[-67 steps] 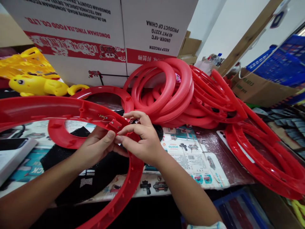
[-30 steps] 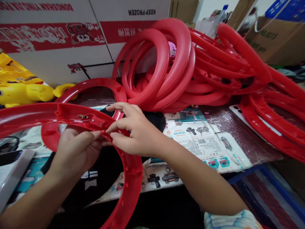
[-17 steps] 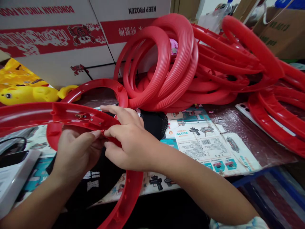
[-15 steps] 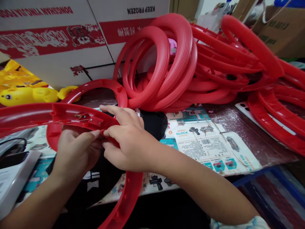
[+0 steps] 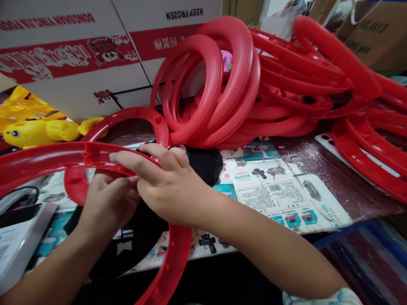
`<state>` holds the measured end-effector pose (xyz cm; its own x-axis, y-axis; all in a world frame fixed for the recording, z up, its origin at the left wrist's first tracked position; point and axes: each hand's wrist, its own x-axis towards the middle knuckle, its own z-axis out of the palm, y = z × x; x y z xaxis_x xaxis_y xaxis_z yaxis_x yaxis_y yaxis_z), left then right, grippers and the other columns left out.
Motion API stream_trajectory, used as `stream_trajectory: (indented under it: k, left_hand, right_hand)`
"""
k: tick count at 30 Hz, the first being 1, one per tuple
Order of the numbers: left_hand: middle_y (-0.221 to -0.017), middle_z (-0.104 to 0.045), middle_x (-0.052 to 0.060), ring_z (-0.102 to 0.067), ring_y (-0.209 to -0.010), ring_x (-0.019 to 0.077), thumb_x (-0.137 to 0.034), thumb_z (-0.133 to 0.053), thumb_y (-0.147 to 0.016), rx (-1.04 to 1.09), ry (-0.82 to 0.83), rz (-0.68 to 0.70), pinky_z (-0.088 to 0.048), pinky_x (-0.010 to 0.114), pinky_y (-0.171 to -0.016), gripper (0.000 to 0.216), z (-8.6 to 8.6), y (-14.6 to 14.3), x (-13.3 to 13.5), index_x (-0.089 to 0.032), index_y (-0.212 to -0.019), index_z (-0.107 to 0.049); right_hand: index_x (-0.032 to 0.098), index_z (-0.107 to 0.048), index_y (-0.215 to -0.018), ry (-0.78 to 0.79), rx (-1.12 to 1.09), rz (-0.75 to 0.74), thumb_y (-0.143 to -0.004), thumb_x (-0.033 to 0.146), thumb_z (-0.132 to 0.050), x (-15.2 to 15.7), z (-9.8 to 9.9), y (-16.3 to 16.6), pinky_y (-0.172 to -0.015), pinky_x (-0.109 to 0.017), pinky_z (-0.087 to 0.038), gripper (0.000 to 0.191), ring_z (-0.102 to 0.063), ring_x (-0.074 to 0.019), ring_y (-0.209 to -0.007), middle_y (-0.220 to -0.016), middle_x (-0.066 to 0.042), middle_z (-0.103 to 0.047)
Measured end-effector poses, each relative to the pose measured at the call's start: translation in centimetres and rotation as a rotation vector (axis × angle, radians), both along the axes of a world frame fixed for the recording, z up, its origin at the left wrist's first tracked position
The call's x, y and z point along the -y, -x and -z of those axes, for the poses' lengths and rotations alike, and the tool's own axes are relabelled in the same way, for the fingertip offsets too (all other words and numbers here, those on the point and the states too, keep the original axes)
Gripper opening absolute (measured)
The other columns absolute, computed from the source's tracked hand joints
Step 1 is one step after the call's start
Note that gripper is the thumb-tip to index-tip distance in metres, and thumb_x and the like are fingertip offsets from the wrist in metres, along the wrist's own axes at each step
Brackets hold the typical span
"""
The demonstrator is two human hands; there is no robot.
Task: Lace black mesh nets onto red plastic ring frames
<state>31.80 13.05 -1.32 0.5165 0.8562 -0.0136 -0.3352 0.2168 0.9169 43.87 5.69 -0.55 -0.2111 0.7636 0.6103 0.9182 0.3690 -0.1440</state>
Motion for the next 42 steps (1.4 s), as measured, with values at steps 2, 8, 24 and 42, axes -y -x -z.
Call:
stream_trajectory:
  k: [2, 8, 24, 42]
  left_hand:
    - [-0.065, -0.068, -0.001, -0.063, -0.061, 0.0134, -0.007, -0.07, -0.061, 0.008, -0.006, -0.002, -0.051, 0.019, -0.052, 0.011, -0.1, 0.1, -0.2, -0.016, -0.067, -0.065]
    - [-0.073, -0.073, 0.001, -0.068, -0.068, 0.0178, -0.008, -0.066, -0.068, 0.039, -0.029, -0.02, -0.059, 0.026, -0.058, 0.018, -0.4, 0.4, -0.7, -0.017, -0.083, -0.067]
    - [-0.072, -0.068, -0.01, -0.065, -0.068, 0.0115, -0.011, -0.069, -0.072, 0.218, -0.187, -0.17, -0.059, 0.023, -0.059, 0.037, -4.7, 4.6, -2.7, -0.036, -0.098, -0.063]
    - [-0.082, -0.067, -0.012, -0.068, -0.084, 0.0157, -0.015, -0.074, -0.075, 0.35, -0.27, -0.267, -0.06, 0.038, -0.075, 0.029, -8.5, 7.7, -0.1, -0.033, -0.091, -0.059]
  right_hand:
    - [0.021, -0.068, -0.085, 0.012, -0.03, 0.028, -0.09, 0.023, -0.049, 0.1, -0.3, -0.2, -0.097, -0.048, -0.035, 0.02, -0.043, -0.0296, -0.122, -0.132, -0.004, -0.056]
    - [0.02, -0.066, -0.08, -0.207, -0.359, 0.134, -0.09, 0.029, -0.053, -0.2, -1.7, -2.2, -0.092, -0.04, -0.043, 0.017, -0.056, -0.0213, -0.103, -0.109, -0.006, -0.062]
    - [0.02, -0.069, -0.098, 0.499, 0.049, -0.299, -0.074, 0.032, -0.073, -1.7, 2.0, -1.3, -0.09, -0.042, -0.039, 0.027, -0.052, -0.0246, -0.104, -0.108, -0.008, -0.064]
    - [0.019, -0.055, -0.072, 0.608, -1.255, -0.446, -0.074, 0.026, -0.073, 0.3, -3.4, -3.2, -0.077, -0.031, -0.053, 0.02, -0.067, -0.0154, -0.081, -0.086, -0.002, -0.071]
